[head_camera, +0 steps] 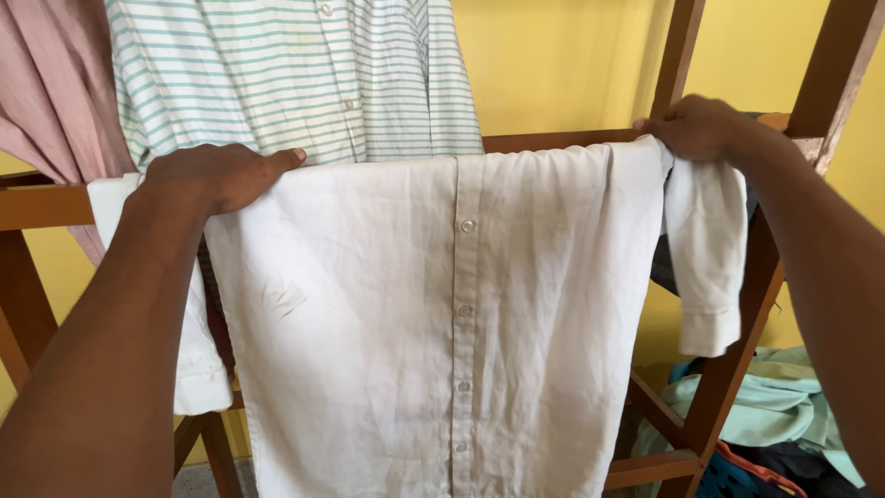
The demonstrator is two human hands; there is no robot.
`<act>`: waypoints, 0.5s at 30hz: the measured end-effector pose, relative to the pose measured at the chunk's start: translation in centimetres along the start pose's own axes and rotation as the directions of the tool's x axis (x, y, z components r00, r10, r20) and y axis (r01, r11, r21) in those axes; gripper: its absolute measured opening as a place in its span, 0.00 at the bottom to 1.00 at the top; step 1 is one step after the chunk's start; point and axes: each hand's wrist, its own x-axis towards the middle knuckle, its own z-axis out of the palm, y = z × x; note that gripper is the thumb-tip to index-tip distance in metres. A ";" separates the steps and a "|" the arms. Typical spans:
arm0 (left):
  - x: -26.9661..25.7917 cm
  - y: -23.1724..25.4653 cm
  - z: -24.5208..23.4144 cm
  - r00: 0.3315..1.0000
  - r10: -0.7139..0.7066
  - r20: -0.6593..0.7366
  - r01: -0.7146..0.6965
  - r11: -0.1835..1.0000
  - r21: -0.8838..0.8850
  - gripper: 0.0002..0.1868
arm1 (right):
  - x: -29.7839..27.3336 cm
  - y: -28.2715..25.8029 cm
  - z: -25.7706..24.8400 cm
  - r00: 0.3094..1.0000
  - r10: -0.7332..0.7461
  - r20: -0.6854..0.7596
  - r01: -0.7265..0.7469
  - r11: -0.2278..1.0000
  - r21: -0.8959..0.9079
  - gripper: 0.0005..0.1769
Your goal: The person takes a white shirt from a wooden rack, smooths it out, and buttons it from bottom to top. They then place a red hanger inside the shirt, adjust the collar and shoulders, and hang the shirt back on the rack.
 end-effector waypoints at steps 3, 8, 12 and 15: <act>-0.1 0.0 -0.1 1.000 0.012 -0.006 -0.012 1.000 0.022 0.47 | -1.4 -1.4 -0.7 0.992 0.100 -0.075 -0.082 0.973 0.216 0.33; -0.4 -0.1 0.4 0.999 0.015 -0.052 -0.012 0.998 0.066 0.45 | -3.4 -4.0 -0.7 0.995 -0.067 -0.075 0.080 0.978 0.191 0.42; -0.2 -1.1 0.6 0.997 0.025 -0.075 -0.017 0.995 0.099 0.47 | -4.2 -4.4 -0.5 0.991 0.055 0.119 -0.049 0.998 -0.050 0.49; -0.3 -2.0 0.6 0.998 -0.007 -0.068 0.017 0.989 0.144 0.49 | -4.7 -2.9 -1.1 0.991 0.069 0.113 -0.070 0.998 0.002 0.46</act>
